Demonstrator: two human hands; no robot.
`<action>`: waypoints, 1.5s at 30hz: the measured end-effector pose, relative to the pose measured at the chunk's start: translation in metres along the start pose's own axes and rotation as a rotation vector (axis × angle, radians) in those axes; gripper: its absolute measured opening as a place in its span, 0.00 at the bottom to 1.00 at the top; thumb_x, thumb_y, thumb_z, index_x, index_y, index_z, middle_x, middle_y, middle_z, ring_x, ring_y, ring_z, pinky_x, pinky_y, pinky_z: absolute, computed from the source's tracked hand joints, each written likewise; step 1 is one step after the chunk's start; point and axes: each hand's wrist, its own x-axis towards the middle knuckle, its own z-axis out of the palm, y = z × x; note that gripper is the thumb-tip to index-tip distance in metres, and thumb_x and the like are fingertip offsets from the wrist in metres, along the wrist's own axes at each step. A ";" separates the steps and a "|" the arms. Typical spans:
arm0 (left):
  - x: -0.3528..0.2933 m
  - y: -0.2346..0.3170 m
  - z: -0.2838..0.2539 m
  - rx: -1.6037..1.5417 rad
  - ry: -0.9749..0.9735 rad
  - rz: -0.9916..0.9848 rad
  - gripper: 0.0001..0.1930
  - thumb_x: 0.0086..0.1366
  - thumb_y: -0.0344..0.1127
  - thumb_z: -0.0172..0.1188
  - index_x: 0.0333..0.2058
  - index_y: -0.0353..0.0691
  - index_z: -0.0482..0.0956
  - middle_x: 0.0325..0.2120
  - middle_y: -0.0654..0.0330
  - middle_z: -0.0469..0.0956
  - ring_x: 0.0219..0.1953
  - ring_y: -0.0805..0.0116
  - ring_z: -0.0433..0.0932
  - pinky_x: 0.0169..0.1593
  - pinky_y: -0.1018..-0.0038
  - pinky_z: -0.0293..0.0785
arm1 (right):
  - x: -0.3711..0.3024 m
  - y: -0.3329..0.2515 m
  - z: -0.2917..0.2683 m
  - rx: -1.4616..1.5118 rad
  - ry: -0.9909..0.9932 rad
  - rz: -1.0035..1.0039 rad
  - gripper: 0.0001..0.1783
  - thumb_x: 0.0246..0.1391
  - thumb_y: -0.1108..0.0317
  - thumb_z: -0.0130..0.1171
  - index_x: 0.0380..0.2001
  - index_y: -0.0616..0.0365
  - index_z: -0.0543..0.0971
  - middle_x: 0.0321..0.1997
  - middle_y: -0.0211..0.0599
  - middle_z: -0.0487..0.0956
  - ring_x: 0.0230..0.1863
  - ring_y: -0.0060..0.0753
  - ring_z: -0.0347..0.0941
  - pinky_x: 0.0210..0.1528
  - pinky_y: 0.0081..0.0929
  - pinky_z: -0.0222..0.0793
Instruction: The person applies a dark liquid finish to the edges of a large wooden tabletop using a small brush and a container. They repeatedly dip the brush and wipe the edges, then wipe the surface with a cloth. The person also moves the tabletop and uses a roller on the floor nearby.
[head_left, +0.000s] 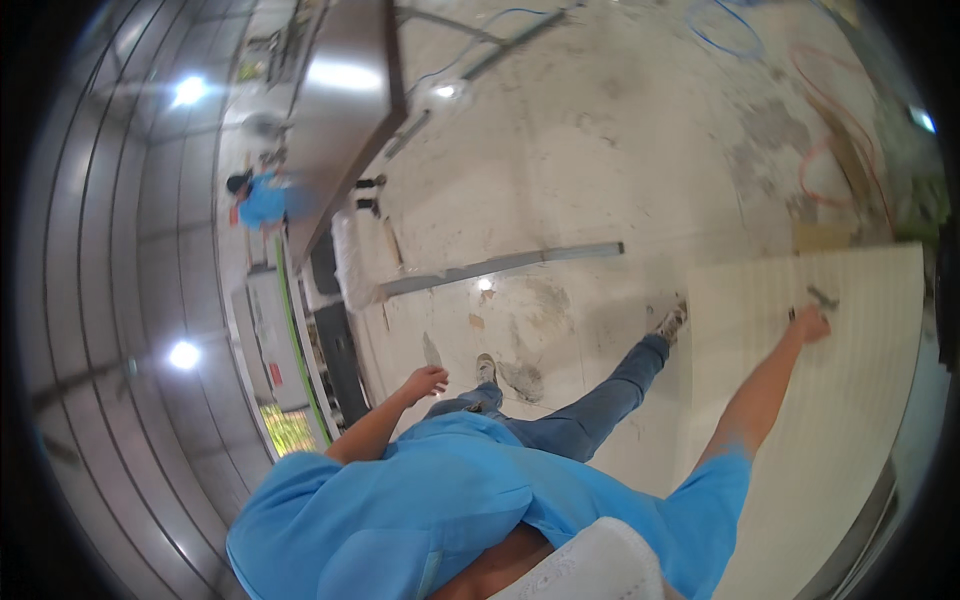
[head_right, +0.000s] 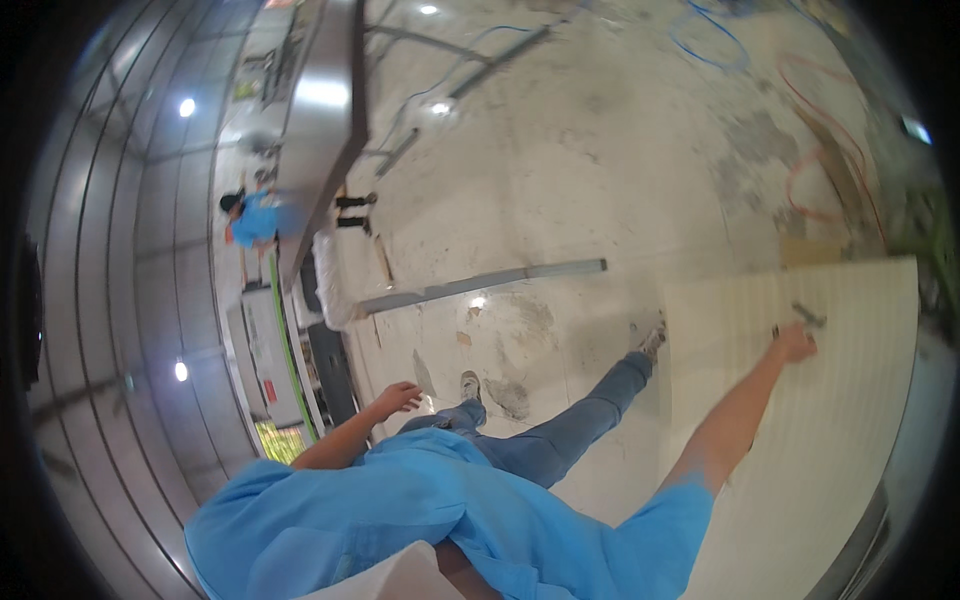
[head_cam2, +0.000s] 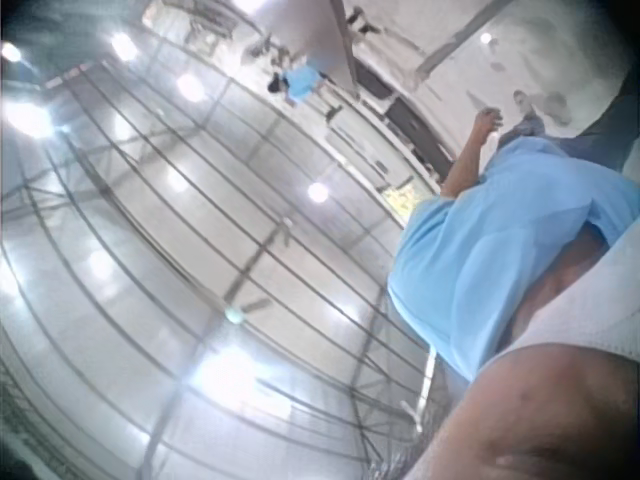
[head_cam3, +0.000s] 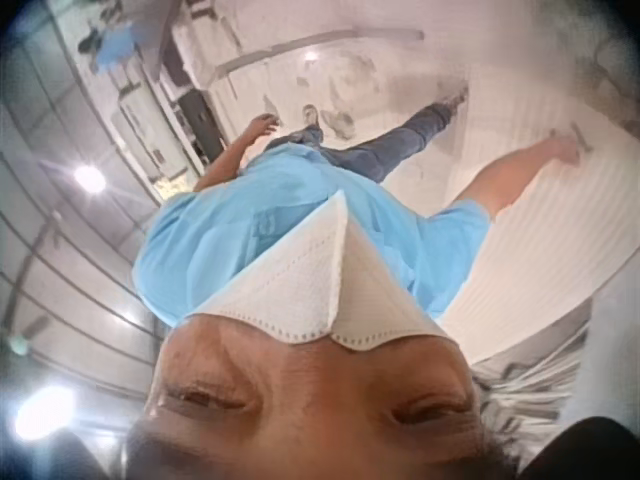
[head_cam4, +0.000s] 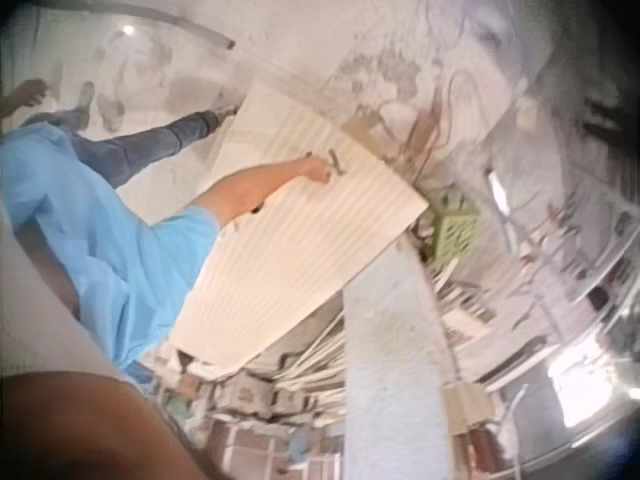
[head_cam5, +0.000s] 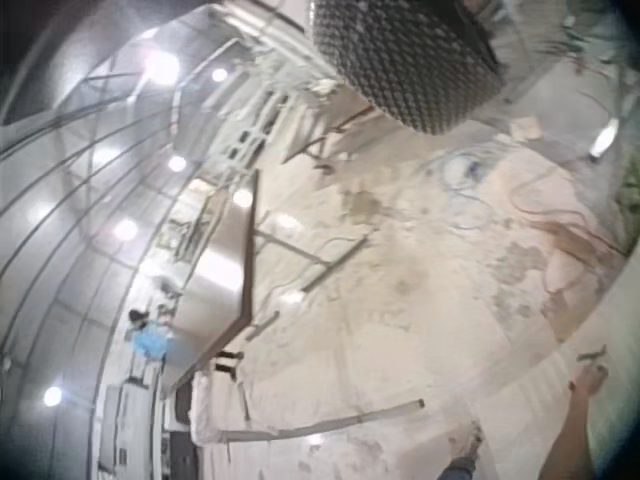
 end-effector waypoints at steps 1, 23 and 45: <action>0.001 0.010 0.009 -0.001 -0.028 0.053 0.25 0.76 0.53 0.60 0.61 0.40 0.79 0.49 0.58 0.85 0.47 0.66 0.84 0.51 0.67 0.80 | -0.009 -0.008 -0.010 0.207 -0.065 0.092 0.41 0.55 0.63 0.75 0.67 0.59 0.67 0.47 0.45 0.83 0.44 0.52 0.84 0.40 0.47 0.87; -0.001 -0.022 -0.012 -0.435 -0.232 0.975 0.23 0.73 0.40 0.68 0.62 0.39 0.77 0.49 0.56 0.85 0.48 0.67 0.85 0.53 0.67 0.81 | -0.719 -0.007 -0.269 -0.073 -1.779 -0.622 0.12 0.60 0.65 0.72 0.41 0.62 0.86 0.32 0.29 0.82 0.32 0.22 0.75 0.35 0.25 0.70; 0.124 -0.325 -0.205 -0.807 0.360 0.772 0.06 0.66 0.31 0.71 0.39 0.37 0.88 0.34 0.59 0.85 0.36 0.66 0.83 0.43 0.69 0.78 | -1.150 0.060 -0.230 -0.548 -2.161 -1.847 0.24 0.60 0.58 0.70 0.57 0.55 0.83 0.53 0.43 0.85 0.54 0.44 0.81 0.58 0.38 0.76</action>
